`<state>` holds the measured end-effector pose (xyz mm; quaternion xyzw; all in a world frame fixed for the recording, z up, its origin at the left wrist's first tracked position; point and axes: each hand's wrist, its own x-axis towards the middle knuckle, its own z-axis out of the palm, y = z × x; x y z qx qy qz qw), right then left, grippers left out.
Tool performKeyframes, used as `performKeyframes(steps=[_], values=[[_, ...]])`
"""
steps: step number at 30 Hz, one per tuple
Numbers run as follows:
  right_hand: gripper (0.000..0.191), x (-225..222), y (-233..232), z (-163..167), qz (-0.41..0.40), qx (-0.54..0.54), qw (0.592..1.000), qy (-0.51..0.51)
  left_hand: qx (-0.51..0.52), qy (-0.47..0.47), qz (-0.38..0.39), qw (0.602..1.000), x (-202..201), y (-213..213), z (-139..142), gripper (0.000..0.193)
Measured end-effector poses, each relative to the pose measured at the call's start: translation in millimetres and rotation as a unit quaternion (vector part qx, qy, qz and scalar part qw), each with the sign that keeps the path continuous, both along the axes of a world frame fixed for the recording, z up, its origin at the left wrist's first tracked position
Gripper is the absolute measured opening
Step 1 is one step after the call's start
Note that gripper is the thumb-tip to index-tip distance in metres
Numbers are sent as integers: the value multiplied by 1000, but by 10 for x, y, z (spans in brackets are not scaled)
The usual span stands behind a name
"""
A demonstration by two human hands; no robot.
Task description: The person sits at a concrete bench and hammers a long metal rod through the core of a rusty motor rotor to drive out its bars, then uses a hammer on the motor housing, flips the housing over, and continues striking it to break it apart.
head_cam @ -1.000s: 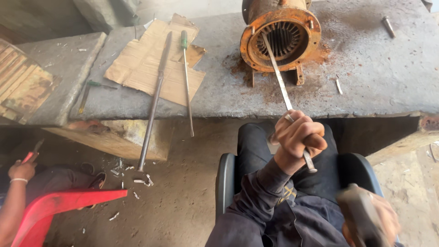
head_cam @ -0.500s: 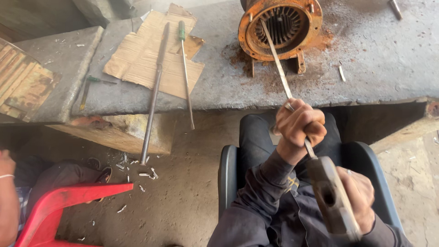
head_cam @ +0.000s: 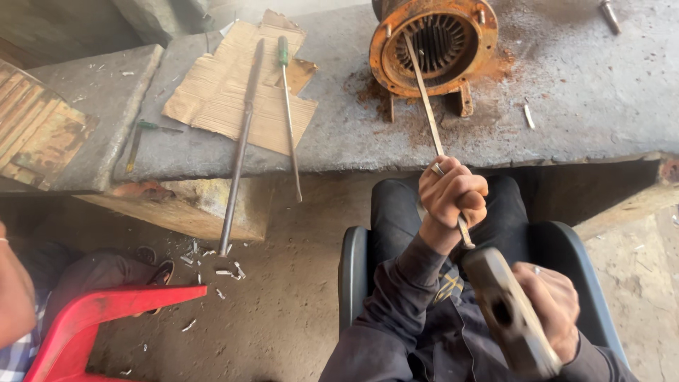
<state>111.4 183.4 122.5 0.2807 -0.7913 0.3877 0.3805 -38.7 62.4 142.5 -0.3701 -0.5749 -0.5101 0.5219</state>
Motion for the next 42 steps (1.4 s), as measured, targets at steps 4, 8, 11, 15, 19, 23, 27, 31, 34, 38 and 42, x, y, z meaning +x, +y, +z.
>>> performKeyframes(steps=[4, 8, 11, 15, 19, 23, 27, 31, 34, 38, 42], values=[[34, -5, -1, -193, -48, -26, 996, 69, -7, 15, 2, 1000, -24, -27, -19, 21], [34, -49, 172, -435, -35, -18, 995, -88, 2, 29, -15, 999, -33, -88, 48, 20], [38, 165, 421, -644, -59, -49, 994, -77, 16, 66, -10, 998, 122, -190, 93, 28], [47, 445, 658, -985, -20, -242, 967, -80, 9, 113, -70, 991, 515, -369, 83, 26], [59, 481, 752, -1246, 34, -387, 917, -94, -52, 88, -126, 987, 663, -472, 129, 10], [69, 444, 799, -1334, 34, -412, 905, -96, -68, 86, -151, 983, 571, -426, 271, 7], [65, 387, 807, -1361, 57, -423, 899, -93, -83, 76, -137, 984, 427, -364, 370, 9], [64, 298, 783, -1350, 77, -433, 894, -85, -88, 85, -111, 986, 255, -338, 360, 9], [61, 274, 745, -1281, 33, -415, 905, -85, -84, 86, -108, 987, 149, -324, 320, 10], [63, 282, 644, -1154, 9, -429, 897, -104, -84, 91, -101, 987, 53, -317, 279, 12], [60, 295, 584, -1031, 19, -427, 895, -125, -100, 84, -94, 987, -60, -316, 267, 12]])
